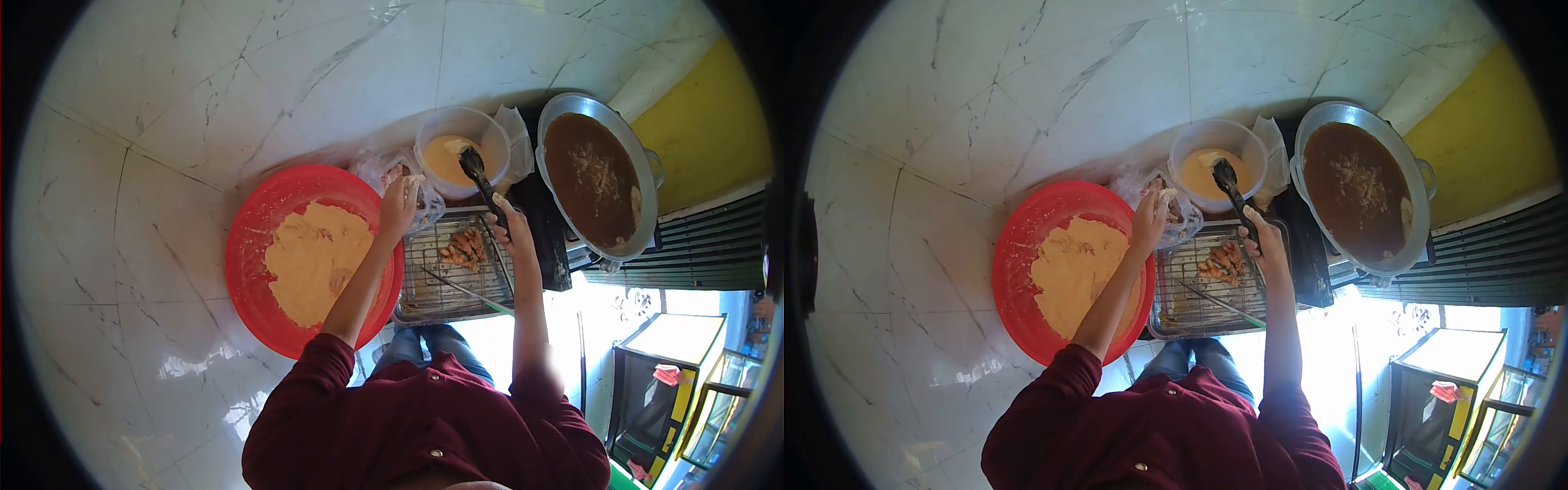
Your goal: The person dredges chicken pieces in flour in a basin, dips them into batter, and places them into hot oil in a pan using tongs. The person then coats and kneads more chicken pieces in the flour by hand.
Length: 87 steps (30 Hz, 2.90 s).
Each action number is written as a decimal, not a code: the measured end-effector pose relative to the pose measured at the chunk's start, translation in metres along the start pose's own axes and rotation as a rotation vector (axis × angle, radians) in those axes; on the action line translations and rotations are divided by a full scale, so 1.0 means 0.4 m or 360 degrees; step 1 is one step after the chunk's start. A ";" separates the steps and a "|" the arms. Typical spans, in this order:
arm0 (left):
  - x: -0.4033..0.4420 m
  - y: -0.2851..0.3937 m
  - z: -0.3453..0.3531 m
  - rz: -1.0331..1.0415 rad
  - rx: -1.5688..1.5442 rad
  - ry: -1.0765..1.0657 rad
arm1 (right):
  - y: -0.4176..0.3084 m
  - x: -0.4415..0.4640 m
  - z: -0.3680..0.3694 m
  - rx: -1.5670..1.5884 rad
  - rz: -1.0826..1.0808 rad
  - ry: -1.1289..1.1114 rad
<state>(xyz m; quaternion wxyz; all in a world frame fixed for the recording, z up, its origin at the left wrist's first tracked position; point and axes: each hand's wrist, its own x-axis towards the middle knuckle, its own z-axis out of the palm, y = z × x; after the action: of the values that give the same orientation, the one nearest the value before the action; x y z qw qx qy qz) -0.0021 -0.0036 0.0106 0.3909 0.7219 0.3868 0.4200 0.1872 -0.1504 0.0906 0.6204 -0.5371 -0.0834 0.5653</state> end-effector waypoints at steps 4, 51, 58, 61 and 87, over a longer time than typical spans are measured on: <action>-0.002 0.038 -0.008 0.0118 0.0120 0.0074 | 0.009 0.002 -0.008 -0.0024 0.0043 0.0014; -0.007 0.002 -0.001 0.0097 0.0134 0.0091 | -0.116 0.319 0.096 -0.1392 0.0143 -0.0041; -0.007 0.013 -0.002 -0.0233 -0.0068 -0.0076 | -0.122 0.331 0.075 -0.1825 -0.0312 0.0181; -0.006 0.024 -0.008 -0.0038 0.0068 0.0014 | -0.058 0.373 0.068 -0.2384 -0.0744 0.0255; -0.004 0.010 -0.003 0.0007 0.0131 0.0100 | -0.060 0.016 0.047 -0.0290 0.0077 -0.0024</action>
<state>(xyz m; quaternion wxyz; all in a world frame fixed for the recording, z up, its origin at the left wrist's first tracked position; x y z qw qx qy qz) -0.0029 -0.0064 0.0139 0.3476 0.7247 0.4143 0.4271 0.1909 -0.1296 0.1134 0.5545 -0.5890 -0.1261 0.5742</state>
